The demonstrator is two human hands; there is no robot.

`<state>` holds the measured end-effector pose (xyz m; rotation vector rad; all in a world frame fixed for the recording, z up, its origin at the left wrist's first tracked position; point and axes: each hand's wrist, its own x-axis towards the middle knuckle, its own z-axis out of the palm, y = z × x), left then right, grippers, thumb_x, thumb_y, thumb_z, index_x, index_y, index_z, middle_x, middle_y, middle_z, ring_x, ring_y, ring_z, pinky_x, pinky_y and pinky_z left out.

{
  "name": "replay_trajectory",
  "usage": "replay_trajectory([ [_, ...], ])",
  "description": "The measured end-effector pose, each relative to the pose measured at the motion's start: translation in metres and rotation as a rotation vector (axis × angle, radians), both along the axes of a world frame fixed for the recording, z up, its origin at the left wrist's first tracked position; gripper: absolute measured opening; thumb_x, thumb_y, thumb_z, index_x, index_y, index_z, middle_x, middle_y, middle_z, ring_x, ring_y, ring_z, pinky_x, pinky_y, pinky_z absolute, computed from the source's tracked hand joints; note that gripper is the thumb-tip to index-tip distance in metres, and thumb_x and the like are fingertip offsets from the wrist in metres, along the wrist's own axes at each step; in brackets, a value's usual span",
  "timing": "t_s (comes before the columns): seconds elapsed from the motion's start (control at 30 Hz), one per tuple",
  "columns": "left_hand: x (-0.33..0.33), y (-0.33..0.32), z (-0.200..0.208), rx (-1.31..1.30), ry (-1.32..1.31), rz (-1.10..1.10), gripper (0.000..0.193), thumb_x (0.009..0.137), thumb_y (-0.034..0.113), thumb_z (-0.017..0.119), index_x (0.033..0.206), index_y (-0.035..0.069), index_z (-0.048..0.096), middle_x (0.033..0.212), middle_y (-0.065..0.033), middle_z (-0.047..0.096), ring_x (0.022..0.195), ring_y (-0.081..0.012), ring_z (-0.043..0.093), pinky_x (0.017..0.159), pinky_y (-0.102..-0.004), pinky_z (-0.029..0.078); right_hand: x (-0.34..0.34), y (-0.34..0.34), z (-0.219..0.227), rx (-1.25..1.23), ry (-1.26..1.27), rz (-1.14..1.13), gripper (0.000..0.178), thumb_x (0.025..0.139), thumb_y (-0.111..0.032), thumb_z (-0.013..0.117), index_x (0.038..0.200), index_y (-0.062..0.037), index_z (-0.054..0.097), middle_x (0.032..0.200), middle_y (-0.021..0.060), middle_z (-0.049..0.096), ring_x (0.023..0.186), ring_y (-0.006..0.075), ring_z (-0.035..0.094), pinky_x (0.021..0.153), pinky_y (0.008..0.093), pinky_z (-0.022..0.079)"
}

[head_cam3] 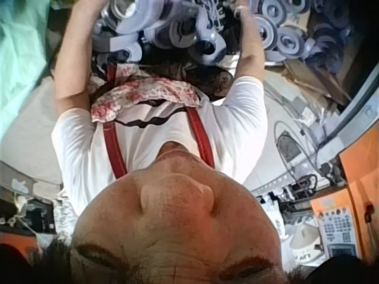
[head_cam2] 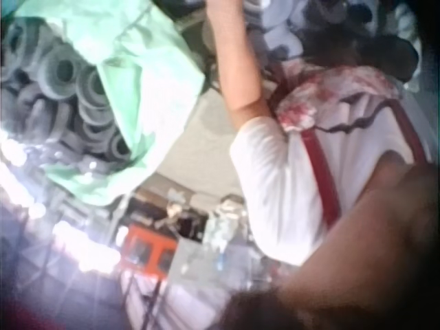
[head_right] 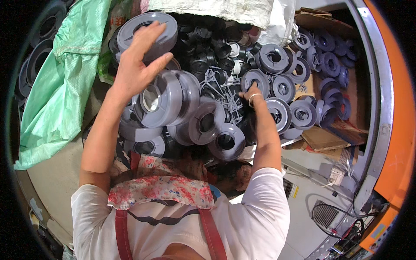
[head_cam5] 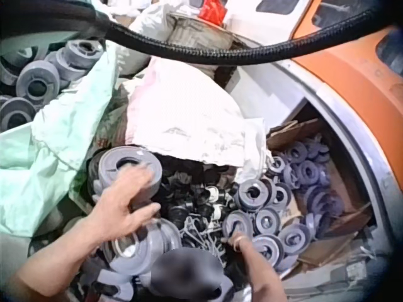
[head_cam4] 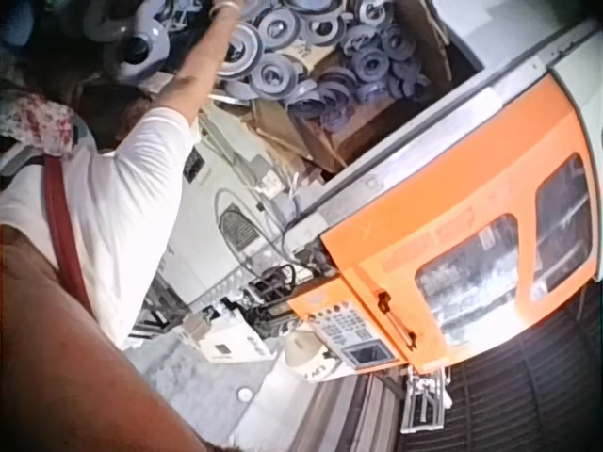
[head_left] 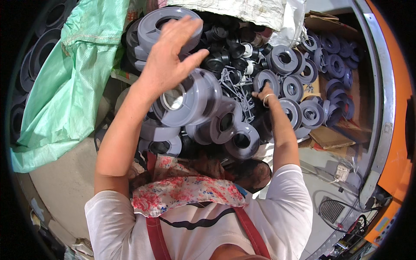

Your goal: The person assembles grey plastic housing components by manually inserting a black rubber or plastic seal into the center of each housing unit.

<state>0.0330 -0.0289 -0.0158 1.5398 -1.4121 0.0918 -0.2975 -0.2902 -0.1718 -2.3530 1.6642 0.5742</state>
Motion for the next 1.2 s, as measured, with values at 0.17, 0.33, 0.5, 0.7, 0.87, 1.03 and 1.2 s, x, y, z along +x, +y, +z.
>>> replay_trajectory([
  [0.17,-0.032,-0.008,-0.005,0.363,1.198,-0.381,0.055,0.082,0.018,0.065,0.128,-0.004,0.043,0.126,-0.0179,0.048,0.117,-0.0216,0.047,0.098,-0.0317,0.037,0.036,0.037,0.013,-0.245,-0.622,0.000,0.054,0.067,-0.028,0.072,0.109,0.0019,0.056,0.109,0.0216,0.057,0.102,0.0368,0.050,0.091,0.0378,0.040],
  [0.33,-0.047,-0.023,-0.012,0.202,1.535,-0.226,0.075,0.081,0.024,0.066,0.131,-0.014,0.026,0.129,-0.0238,0.043,0.120,-0.0238,0.044,0.100,-0.0361,0.035,0.103,0.105,0.126,-0.232,-0.986,1.057,0.053,0.054,0.001,0.069,0.104,-0.0048,0.054,0.102,0.0114,0.057,0.095,0.0306,0.053,0.082,0.0398,0.045],
  [0.5,-0.042,-0.023,-0.014,0.152,1.474,-0.262,0.038,0.075,0.022,0.071,0.100,-0.001,0.054,0.084,-0.0058,0.061,0.075,-0.0119,0.058,0.068,-0.0261,0.049,0.118,0.076,0.112,-0.461,-1.012,1.021,0.043,0.059,-0.002,0.071,0.100,-0.0017,0.057,0.103,0.0135,0.059,0.089,0.0315,0.057,0.079,0.0382,0.046],
  [0.7,-0.049,-0.029,-0.021,-0.002,0.261,-0.295,0.074,0.061,0.026,0.076,0.124,0.001,0.045,0.104,-0.0151,0.051,0.095,-0.0327,0.052,0.085,-0.0367,0.043,0.105,-0.074,-0.029,-0.118,-0.787,0.283,0.050,0.070,-0.023,0.067,0.111,0.0010,0.053,0.111,0.0221,0.055,0.105,0.0323,0.052,0.087,0.0364,0.043],
  [0.87,-0.039,-0.018,-0.004,0.161,0.778,-0.205,0.077,0.064,0.030,0.078,0.125,-0.002,0.043,0.109,-0.0150,0.053,0.100,-0.0250,0.053,0.088,-0.0326,0.042,0.150,-0.057,-0.067,-0.135,-0.539,0.228,0.080,0.065,-0.038,0.075,0.126,0.0003,0.040,0.122,0.0279,0.046,0.116,0.0392,0.043,0.097,0.0412,0.036],
  [1.03,-0.034,-0.016,-0.009,0.106,0.978,-0.058,0.078,0.069,0.031,0.076,0.126,-0.007,0.039,0.112,-0.0168,0.055,0.101,-0.0211,0.054,0.087,-0.0311,0.043,0.164,-0.009,0.006,-0.097,-0.680,0.084,0.075,0.064,-0.037,0.075,0.119,0.0034,0.046,0.096,0.0207,0.059,0.088,0.0295,0.058,0.078,0.0350,0.048],
  [1.2,-0.040,-0.019,-0.003,0.161,1.074,-0.116,0.060,0.073,0.025,0.074,0.117,-0.006,0.046,0.103,-0.0106,0.058,0.090,-0.0141,0.055,0.079,-0.0268,0.046,0.154,0.043,0.133,0.544,-1.448,-0.276,0.053,0.069,-0.023,0.075,0.108,0.0049,0.053,0.082,0.0041,0.053,0.069,0.0086,0.054,0.060,0.0227,0.047],
])
